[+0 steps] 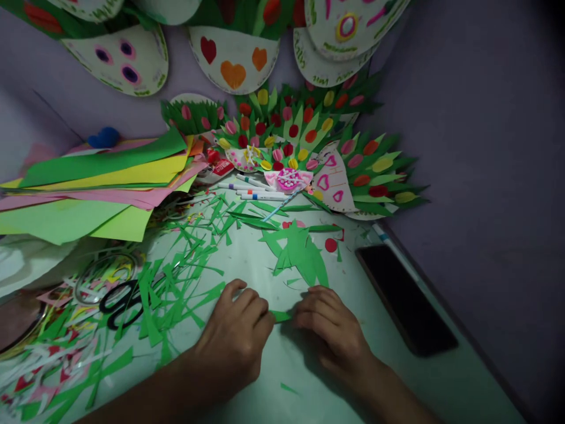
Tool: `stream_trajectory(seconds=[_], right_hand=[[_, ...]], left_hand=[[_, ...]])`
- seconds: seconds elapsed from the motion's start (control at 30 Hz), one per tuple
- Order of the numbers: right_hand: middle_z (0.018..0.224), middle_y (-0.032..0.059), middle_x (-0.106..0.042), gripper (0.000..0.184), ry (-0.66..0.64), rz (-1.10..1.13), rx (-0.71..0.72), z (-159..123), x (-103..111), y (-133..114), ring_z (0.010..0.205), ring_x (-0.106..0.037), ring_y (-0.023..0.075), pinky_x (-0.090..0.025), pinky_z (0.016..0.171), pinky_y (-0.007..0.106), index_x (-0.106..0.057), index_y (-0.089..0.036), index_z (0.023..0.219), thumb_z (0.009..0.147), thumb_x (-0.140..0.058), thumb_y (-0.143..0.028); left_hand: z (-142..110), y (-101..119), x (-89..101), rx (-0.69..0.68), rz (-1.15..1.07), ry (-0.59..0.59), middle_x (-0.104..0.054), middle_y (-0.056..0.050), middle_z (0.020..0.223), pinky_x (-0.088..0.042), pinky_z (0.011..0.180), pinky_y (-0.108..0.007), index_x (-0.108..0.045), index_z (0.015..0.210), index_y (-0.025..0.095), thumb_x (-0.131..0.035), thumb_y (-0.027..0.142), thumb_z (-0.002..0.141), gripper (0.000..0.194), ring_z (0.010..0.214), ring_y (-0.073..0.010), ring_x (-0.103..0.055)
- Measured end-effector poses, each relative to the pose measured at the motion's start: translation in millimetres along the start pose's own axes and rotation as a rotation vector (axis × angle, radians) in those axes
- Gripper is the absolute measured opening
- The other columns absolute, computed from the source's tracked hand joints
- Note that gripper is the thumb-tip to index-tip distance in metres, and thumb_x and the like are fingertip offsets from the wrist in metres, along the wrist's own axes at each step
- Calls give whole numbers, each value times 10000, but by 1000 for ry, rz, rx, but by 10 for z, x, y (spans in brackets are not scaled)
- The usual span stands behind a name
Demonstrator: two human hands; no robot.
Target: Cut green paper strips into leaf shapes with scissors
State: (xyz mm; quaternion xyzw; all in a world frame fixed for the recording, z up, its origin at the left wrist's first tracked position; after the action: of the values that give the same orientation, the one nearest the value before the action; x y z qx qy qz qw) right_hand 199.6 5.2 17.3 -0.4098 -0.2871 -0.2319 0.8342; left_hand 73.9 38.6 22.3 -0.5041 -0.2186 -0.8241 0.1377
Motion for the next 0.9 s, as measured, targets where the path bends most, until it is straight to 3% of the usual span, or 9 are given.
stream_trajectory(seconds=[0.2, 0.4, 0.67, 0.9], right_hand=[[880, 74, -631, 294, -29, -143, -152, 5, -11, -21, 812, -506, 201, -387, 747, 395, -605, -148, 931, 720, -473, 9], [790, 48, -626, 185, -63, -190, -215, -17, -77, 30, 697, -471, 168, -349, 617, 323, -632, -176, 920, 800, -529, -79], [755, 39, -621, 105, -132, -221, -182, 64, -101, 66, 696, -481, 165, -340, 642, 323, -625, -153, 869, 851, -527, -186], [761, 41, -617, 99, -152, -208, -160, 55, -138, 39, 698, -475, 166, -330, 647, 324, -619, -149, 887, 842, -534, -176]], left_hand=[[-26, 32, -139, 26, 53, -39, -589, -50, 709, -364, 806, -413, -620, 766, 160, -430, 3, 686, 259, 678, -174, -473], [-4, -20, -158, 125, -28, -126, -574, -47, 681, -364, 685, -380, -616, 714, 170, -440, 26, 654, 235, 637, -176, -470], [-48, -35, -127, 268, -19, -136, -567, -52, 674, -365, 685, -387, -583, 636, 167, -437, 40, 687, 200, 635, -183, -475], [-61, -27, -121, 295, -32, -89, -583, -48, 711, -353, 716, -397, -597, 671, 170, -416, 20, 701, 237, 657, -183, -479]])
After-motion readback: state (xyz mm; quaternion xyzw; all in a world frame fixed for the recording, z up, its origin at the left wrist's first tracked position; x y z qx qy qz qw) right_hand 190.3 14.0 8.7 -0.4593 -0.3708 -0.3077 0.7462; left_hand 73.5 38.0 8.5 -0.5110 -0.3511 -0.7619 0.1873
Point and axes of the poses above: each hand's wrist, its own z-axis towards the middle knuckle, its own x-axis out of the back of the hand, y = z × x, the point moved 6 cm from there along z, towards the middle knuckle
